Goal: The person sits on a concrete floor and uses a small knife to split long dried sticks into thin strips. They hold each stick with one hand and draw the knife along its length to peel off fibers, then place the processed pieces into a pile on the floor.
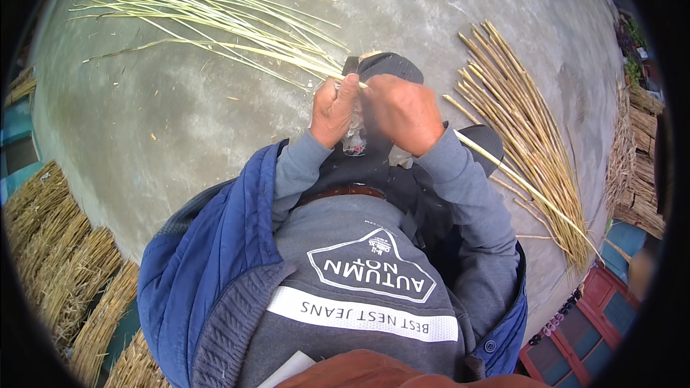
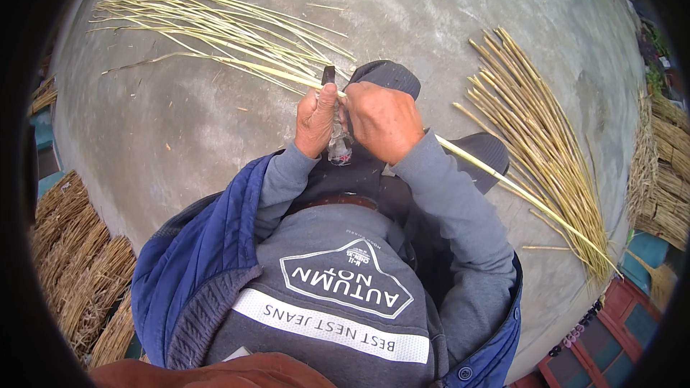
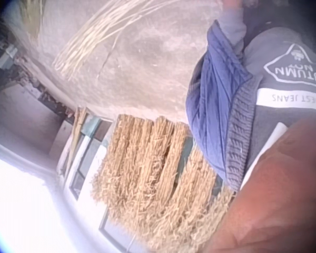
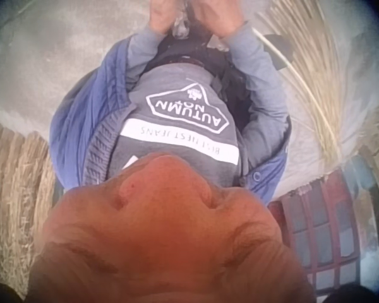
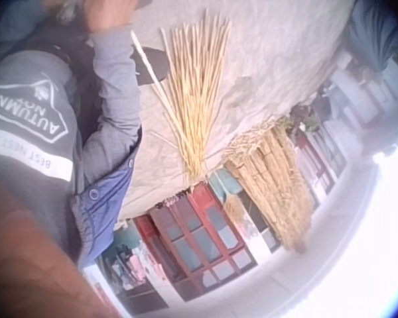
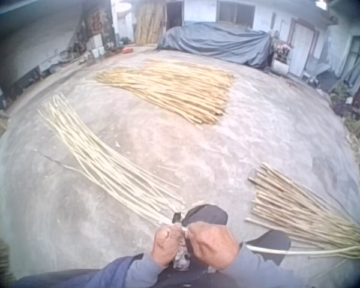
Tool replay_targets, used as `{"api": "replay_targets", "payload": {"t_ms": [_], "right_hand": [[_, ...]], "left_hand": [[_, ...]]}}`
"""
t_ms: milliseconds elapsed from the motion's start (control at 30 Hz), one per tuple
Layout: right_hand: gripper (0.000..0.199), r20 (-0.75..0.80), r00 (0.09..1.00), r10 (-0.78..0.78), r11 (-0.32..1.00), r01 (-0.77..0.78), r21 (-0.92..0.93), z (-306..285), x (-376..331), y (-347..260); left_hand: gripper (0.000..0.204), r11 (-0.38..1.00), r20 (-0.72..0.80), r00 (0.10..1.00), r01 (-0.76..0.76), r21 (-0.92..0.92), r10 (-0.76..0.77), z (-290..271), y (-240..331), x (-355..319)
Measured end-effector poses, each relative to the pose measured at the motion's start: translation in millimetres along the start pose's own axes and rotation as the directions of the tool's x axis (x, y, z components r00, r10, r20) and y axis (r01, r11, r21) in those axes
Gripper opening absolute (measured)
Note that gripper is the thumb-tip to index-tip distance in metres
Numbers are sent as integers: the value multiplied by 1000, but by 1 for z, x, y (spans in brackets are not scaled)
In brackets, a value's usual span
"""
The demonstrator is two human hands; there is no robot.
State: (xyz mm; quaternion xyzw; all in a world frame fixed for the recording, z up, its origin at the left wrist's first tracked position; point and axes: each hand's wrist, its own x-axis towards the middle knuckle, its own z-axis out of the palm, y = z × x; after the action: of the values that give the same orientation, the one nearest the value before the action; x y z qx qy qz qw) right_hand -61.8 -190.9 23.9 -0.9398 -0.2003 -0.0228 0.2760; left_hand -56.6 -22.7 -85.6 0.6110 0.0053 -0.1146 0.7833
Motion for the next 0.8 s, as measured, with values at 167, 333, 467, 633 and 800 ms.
{"api": "replay_targets", "payload": {"t_ms": [167,333,467,633,800], "right_hand": [[13,-35,999,1,1000,0,24,9,-1,-1],[20,55,994,98,994,-101,45,1,-9,11],[22,79,982,170,971,-180,158,-6,-14,20],[20,156,971,181,951,-213,224,-5,-7,21],[20,249,940,235,932,-290,216,2,-3,21]], "left_hand": [[49,986,-41,990,-132,96,137,12,-10,-9],[51,991,17,991,132,-3,-132,-16,8,13],[54,992,-164,982,84,-90,-98,-56,18,42],[55,989,-73,988,129,-78,-134,-58,-6,36],[58,976,6,990,140,-168,-141,-23,-13,16]]}}
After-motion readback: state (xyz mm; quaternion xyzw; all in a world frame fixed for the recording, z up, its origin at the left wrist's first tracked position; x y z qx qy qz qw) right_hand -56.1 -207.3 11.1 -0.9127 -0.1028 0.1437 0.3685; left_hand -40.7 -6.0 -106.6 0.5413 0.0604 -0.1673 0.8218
